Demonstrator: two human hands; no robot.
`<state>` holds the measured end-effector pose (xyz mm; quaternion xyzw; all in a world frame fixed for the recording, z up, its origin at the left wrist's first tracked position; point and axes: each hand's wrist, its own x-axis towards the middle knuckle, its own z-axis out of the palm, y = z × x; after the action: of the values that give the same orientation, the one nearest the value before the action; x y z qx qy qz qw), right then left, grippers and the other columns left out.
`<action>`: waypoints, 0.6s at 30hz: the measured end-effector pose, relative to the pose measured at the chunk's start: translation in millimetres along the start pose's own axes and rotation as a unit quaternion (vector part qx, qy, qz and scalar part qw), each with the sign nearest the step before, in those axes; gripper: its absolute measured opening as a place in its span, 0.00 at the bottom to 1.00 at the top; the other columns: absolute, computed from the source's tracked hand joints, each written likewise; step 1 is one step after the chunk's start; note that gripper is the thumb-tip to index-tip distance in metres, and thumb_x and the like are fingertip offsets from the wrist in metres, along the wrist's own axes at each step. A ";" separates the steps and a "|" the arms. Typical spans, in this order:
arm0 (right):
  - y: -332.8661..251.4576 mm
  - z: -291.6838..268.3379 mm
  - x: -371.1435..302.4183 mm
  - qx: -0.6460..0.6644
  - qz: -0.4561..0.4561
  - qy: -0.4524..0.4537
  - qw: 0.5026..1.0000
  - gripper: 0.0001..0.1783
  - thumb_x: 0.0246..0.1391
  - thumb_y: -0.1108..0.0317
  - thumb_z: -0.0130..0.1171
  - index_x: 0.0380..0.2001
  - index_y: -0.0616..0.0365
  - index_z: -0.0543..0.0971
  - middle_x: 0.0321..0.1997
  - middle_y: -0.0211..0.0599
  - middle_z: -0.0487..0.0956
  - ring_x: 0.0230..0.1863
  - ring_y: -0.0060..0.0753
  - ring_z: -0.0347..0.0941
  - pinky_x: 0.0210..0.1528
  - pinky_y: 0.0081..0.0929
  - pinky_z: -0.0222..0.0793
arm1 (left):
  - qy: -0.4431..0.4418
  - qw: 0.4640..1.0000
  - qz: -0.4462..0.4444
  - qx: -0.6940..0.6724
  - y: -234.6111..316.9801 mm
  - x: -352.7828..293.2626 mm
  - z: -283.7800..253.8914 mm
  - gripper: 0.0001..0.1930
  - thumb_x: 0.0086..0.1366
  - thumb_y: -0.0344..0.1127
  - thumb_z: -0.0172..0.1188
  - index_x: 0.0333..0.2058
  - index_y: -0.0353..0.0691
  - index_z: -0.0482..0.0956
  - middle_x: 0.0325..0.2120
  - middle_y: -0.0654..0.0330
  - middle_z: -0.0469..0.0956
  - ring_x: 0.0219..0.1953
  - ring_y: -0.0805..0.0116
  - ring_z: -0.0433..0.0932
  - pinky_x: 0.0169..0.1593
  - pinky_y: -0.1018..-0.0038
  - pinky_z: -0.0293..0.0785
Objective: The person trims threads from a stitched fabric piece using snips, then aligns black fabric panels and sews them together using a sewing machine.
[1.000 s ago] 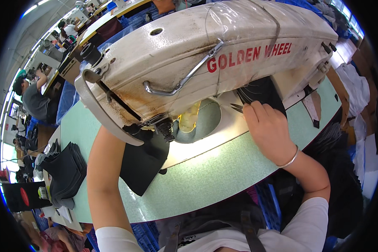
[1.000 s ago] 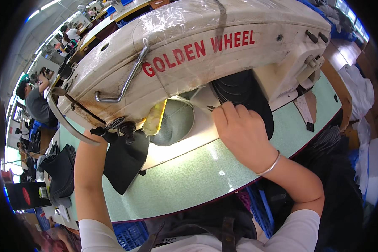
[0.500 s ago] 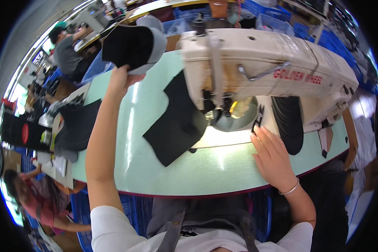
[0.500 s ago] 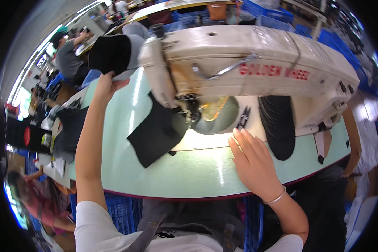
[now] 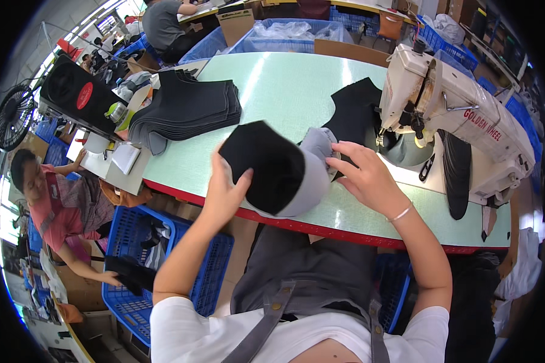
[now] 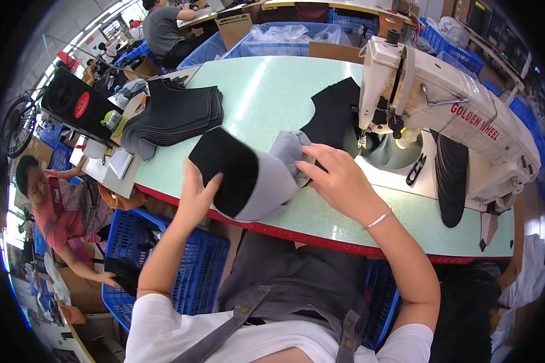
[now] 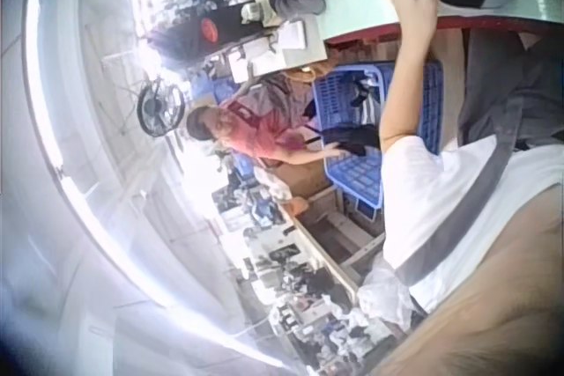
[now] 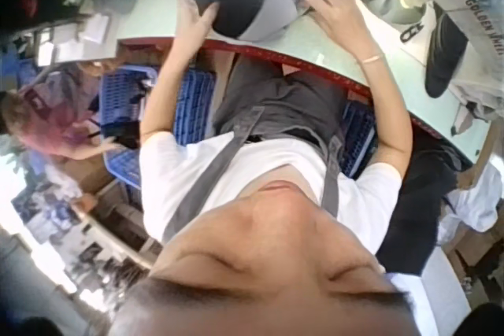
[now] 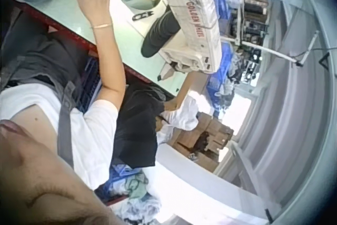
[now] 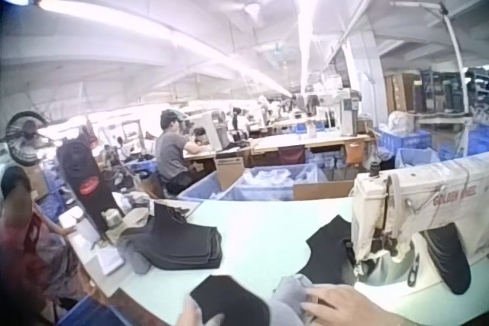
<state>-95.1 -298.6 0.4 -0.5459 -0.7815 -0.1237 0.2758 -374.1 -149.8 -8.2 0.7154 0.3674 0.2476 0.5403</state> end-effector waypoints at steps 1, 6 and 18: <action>4.6 6.2 0.0 -0.022 0.002 0.007 1.000 0.24 0.35 0.77 0.68 0.42 0.54 0.78 0.57 0.36 0.71 0.61 0.43 0.67 0.58 0.38 0.66 | 0.177 0.947 0.223 0.149 6.0 -7.2 1.7 0.28 0.56 0.23 0.59 0.56 0.31 0.66 0.54 0.50 0.71 0.53 0.51 0.73 0.57 0.65 0.67; -5.2 2.2 8.9 -0.024 0.006 0.010 1.000 0.23 0.35 0.79 0.68 0.40 0.57 0.76 0.59 0.38 0.71 0.61 0.44 0.68 0.58 0.38 0.66 | -0.037 0.836 0.499 0.226 72.0 -54.1 12.7 0.16 0.48 0.31 0.69 0.34 0.36 0.73 0.37 0.49 0.77 0.41 0.55 0.78 0.48 0.64 0.73; 3.3 -7.3 38.5 0.060 0.044 -0.081 0.994 0.33 0.39 0.79 0.68 0.53 0.51 0.75 0.50 0.39 0.69 0.49 0.43 0.72 0.47 0.35 0.73 | -0.102 0.715 0.486 0.492 19.7 -25.4 45.4 0.17 0.54 0.35 0.61 0.42 0.35 0.80 0.41 0.49 0.76 0.42 0.50 0.77 0.47 0.61 0.73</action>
<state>-99.6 -270.7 27.8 -0.5703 -0.7826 -0.0203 0.2490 -350.4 -199.7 -1.6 0.9812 -0.0177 0.1860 -0.0484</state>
